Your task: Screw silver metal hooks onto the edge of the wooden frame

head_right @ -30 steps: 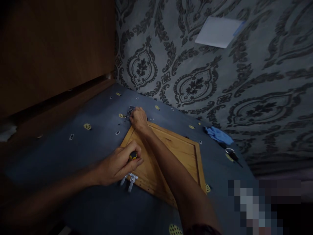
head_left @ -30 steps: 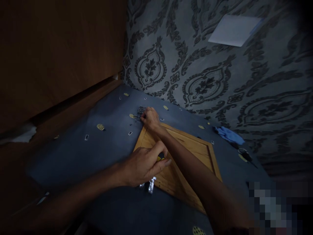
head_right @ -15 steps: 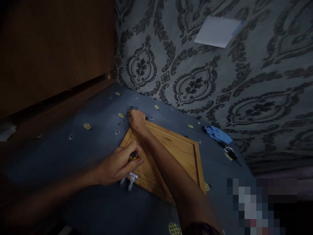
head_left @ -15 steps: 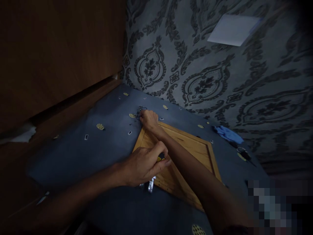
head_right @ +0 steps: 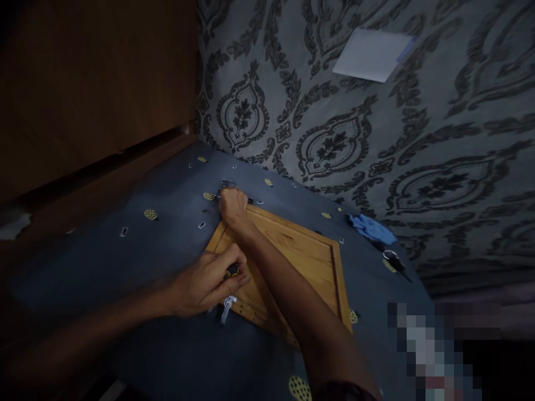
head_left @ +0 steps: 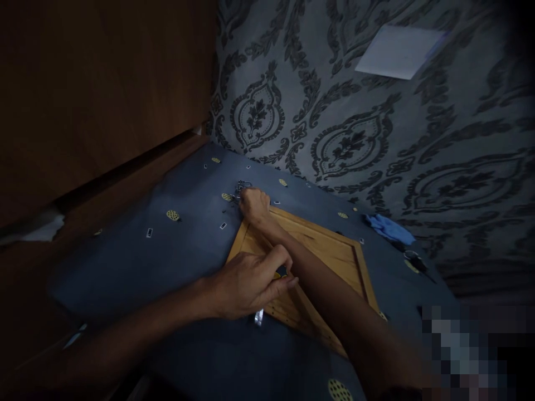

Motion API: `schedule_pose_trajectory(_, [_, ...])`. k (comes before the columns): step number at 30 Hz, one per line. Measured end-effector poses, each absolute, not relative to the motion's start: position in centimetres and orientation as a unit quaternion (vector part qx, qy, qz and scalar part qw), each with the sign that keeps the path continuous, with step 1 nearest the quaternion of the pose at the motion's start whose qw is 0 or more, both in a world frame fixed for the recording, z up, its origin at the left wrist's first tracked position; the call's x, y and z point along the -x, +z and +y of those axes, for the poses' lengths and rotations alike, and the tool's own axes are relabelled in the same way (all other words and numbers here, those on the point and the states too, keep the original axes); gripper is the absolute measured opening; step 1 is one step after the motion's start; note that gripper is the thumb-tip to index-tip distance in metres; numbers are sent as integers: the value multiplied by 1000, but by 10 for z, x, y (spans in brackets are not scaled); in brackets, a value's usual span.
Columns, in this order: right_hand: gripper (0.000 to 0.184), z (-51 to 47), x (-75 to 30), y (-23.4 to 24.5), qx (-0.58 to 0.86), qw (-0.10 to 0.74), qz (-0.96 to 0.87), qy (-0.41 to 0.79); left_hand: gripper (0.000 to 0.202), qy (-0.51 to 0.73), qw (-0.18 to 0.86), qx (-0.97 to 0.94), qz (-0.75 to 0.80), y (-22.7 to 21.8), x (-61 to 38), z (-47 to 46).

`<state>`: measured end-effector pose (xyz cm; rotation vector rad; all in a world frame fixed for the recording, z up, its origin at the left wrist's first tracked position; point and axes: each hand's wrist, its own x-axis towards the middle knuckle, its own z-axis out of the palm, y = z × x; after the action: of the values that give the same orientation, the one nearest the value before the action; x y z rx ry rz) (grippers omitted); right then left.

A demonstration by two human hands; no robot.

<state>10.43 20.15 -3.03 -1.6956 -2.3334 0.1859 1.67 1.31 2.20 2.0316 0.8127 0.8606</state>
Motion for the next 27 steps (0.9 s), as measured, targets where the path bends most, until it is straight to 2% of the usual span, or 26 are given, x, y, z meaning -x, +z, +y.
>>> schedule_pose_trajectory(5, [34, 201, -112, -28, 595, 196, -769, 131, 12, 340, 386, -798, 313, 23, -16, 13])
schedule_pose_trajectory(10, [36, 179, -134, -29, 585, 282, -716, 256, 12, 365, 367, -793, 321, 20, -16, 14])
schedule_pose_trajectory(15, [19, 106, -183, -33, 553, 378, -633, 390, 14, 391, 396, -762, 330, 15, -14, 18])
schedule_pose_trajectory(18, [24, 50, -207, -28, 543, 428, -579, 433, 16, 415, 416, -743, 321, 11, -15, 21])
schedule_pose_trajectory(21, [25, 0, -218, -20, 537, 455, -545, 456, 17, 435, 415, -738, 307, 7, -17, 24])
schedule_pose_trajectory(27, [8, -62, -220, -20, 545, 465, -504, 483, 19, 466, 387, -738, 296, 2, -17, 25])
